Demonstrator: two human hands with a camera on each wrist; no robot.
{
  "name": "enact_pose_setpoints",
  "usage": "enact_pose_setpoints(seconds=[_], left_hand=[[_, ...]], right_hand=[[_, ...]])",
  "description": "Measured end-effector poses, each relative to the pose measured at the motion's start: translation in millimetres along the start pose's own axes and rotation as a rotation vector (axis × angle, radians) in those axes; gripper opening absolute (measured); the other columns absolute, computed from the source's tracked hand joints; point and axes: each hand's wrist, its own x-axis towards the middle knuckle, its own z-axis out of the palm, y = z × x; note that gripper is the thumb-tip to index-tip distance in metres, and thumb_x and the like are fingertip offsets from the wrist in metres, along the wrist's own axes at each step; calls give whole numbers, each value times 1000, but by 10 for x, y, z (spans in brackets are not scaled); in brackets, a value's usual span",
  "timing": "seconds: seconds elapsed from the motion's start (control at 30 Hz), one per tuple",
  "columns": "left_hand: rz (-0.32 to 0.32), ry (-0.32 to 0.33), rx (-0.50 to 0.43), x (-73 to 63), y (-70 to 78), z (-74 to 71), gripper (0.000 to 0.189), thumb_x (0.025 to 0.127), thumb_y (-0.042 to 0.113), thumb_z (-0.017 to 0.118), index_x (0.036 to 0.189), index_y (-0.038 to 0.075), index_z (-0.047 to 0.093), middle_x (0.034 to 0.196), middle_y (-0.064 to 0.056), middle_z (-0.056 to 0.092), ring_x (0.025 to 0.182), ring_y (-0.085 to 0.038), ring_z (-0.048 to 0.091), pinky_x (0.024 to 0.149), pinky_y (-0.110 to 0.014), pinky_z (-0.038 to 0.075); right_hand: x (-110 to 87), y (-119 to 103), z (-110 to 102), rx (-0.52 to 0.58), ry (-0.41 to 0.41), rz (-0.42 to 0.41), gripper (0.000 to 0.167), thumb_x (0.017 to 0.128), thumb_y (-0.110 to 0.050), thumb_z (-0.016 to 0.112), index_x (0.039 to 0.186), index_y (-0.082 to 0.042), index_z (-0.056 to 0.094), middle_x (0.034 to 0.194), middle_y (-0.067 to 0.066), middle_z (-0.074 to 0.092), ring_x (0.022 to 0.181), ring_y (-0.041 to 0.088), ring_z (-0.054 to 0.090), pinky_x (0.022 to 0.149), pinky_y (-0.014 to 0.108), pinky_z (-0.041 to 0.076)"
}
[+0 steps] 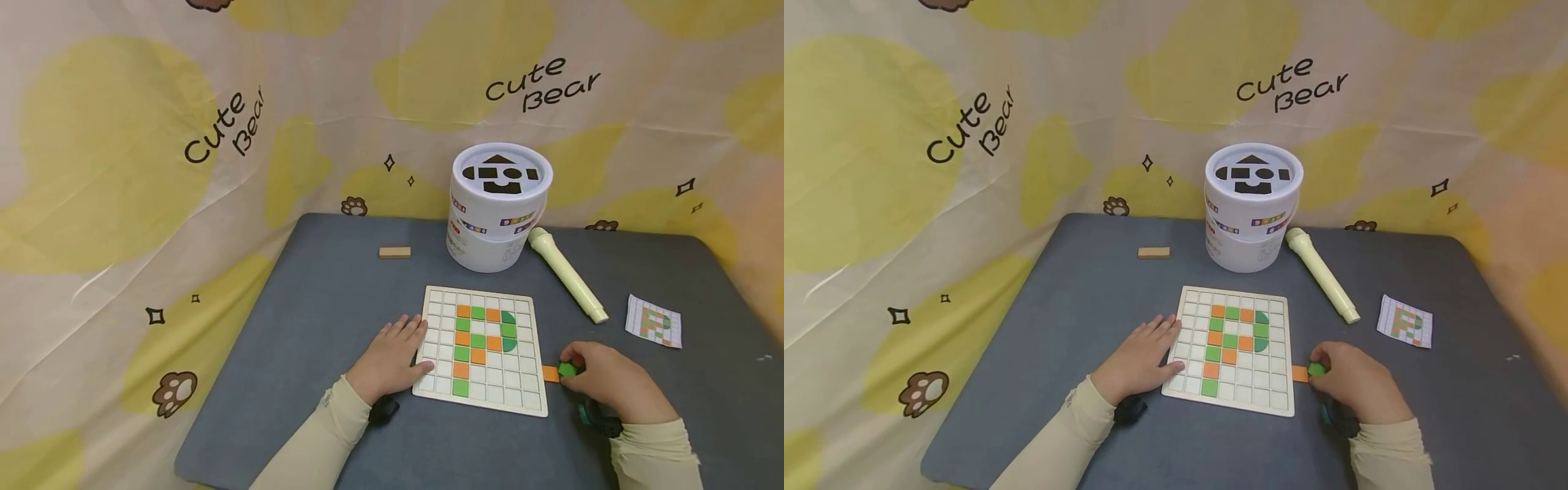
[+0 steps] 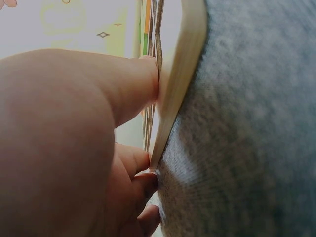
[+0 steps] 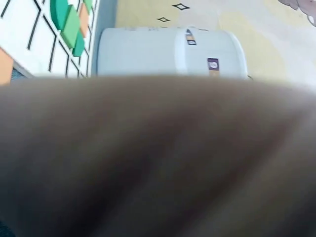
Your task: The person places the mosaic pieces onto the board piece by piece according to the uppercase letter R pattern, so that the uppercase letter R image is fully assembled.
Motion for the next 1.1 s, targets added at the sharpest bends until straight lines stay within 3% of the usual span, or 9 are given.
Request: enact_pose_setpoints(seconds=[0.2,0.37,0.53,0.7,0.93,1.1], left_hand=[[3,7,7,-11,-10,1,83,107,57,56,170,10,28,175,-7,25,161,-29,21,128,-51,22],[0,4,-1,-23,0,-11,83,107,57,56,170,10,28,175,-7,25,161,-30,21,128,-51,22],[2,6,-3,-25,6,-19,83,107,56,56,170,10,28,175,-7,25,161,-29,21,128,-51,21],[3,7,-4,-19,7,-15,83,107,56,56,170,10,28,175,-6,24,162,-29,20,129,-51,20],[4,11,-2,-22,3,-13,83,107,56,56,170,10,28,175,-6,24,162,-29,20,129,-51,20],[2,12,3,-28,-4,-18,83,107,56,56,170,10,28,175,-6,25,162,-29,20,129,-51,21]], right_hand=[[17,-30,6,-38,31,32,26,84,-18,86,103,-10,71,95,5,66,82,24,59,67,48,50],[5,-103,19,-89,117,1,22,85,-22,85,100,-13,71,87,0,63,73,19,55,60,40,45],[9,-301,113,-15,189,-132,21,90,-24,85,103,-14,72,87,-2,63,70,15,53,59,36,44],[20,-537,281,53,195,-286,17,86,-16,87,97,-20,75,85,-9,61,70,11,51,59,31,44],[90,-667,499,-75,216,-487,19,81,-16,93,91,-25,81,95,-17,69,84,4,62,73,33,57],[101,-675,540,-94,238,-567,19,80,-13,94,93,-22,83,97,-16,69,86,3,63,73,32,58]])
